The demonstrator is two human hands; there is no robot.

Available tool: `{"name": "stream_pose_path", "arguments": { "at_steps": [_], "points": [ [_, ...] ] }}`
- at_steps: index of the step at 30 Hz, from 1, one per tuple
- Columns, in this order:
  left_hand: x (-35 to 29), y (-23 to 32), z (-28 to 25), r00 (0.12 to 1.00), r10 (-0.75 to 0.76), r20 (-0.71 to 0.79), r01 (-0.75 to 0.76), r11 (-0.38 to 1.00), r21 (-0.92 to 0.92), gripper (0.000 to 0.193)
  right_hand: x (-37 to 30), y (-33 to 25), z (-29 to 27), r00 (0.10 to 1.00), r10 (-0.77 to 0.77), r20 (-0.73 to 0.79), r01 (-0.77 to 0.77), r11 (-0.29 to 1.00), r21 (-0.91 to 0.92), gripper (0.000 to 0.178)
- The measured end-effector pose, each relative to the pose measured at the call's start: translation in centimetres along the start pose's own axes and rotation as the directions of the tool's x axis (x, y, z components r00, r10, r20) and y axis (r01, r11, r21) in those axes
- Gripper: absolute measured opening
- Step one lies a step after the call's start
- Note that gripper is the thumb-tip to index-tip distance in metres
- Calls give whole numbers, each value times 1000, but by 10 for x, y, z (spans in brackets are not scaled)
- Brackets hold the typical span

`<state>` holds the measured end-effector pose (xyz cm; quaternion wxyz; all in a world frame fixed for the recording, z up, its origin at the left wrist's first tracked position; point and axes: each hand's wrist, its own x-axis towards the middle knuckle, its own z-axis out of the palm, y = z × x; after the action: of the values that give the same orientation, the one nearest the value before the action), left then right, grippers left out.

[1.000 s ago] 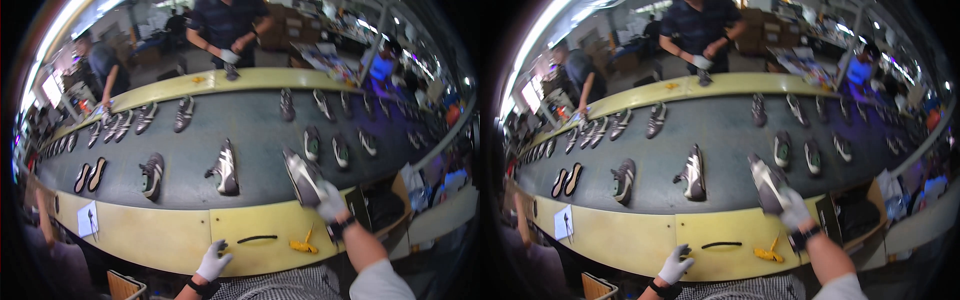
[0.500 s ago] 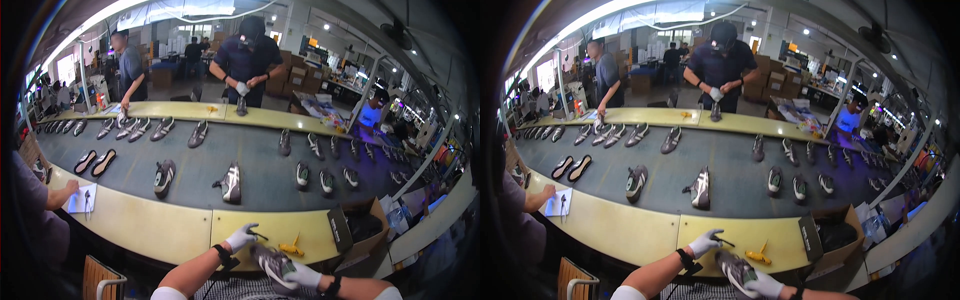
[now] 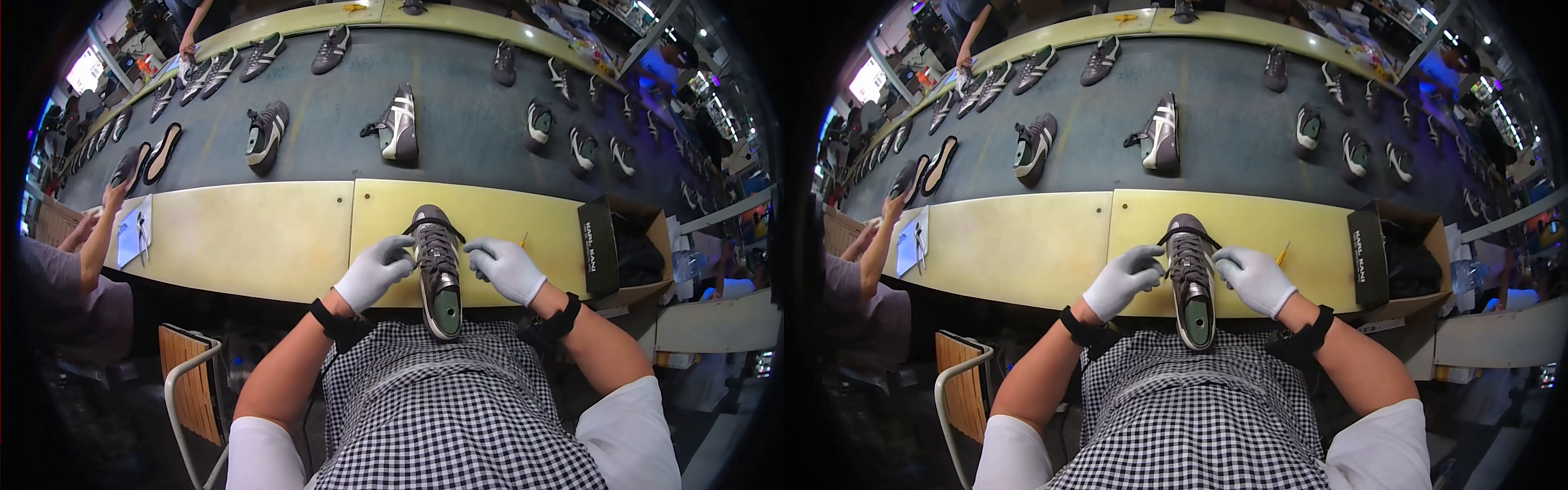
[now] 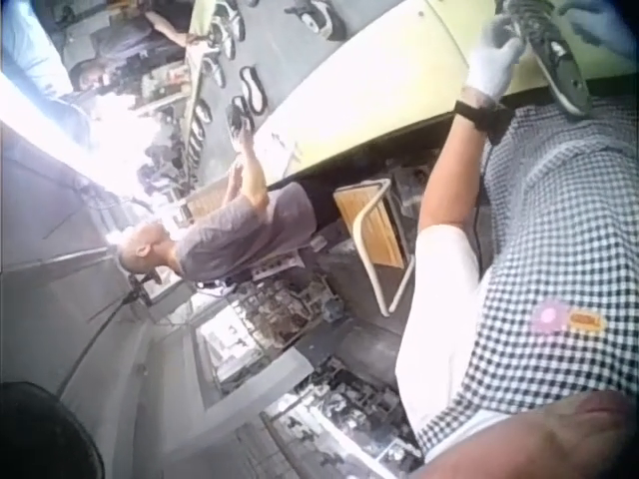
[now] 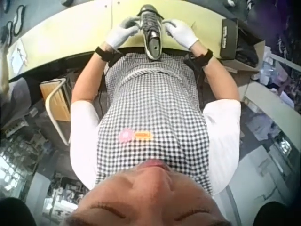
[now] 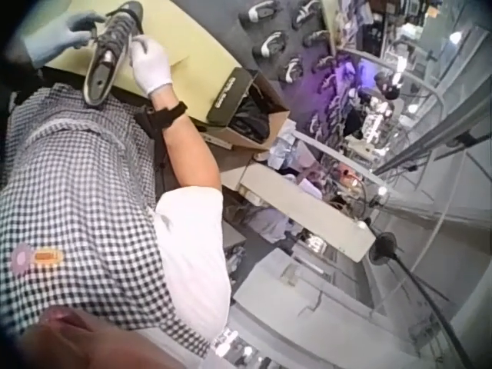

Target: The recorder is lacing a shoe on a production line using a small tool.

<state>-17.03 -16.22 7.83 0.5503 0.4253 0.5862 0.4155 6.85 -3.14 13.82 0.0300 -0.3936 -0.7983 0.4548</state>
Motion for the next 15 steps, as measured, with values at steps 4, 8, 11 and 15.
{"name": "stream_pose_path", "arguments": {
  "at_steps": [4,8,11,15],
  "points": [
    [3,15,25,952,307,0,-275,853,443,60,11,14,24,990,-141,23,140,990,18,34],
    [13,15,31,965,261,25,-242,851,467,47,19,16,20,959,-275,64,280,953,-114,33],
    [12,25,38,991,118,-61,-88,929,359,33,28,22,17,919,-384,91,394,907,-147,25],
    [11,37,40,991,120,-61,-92,933,347,30,38,22,3,796,-588,144,605,782,-148,14]
  ]
}}
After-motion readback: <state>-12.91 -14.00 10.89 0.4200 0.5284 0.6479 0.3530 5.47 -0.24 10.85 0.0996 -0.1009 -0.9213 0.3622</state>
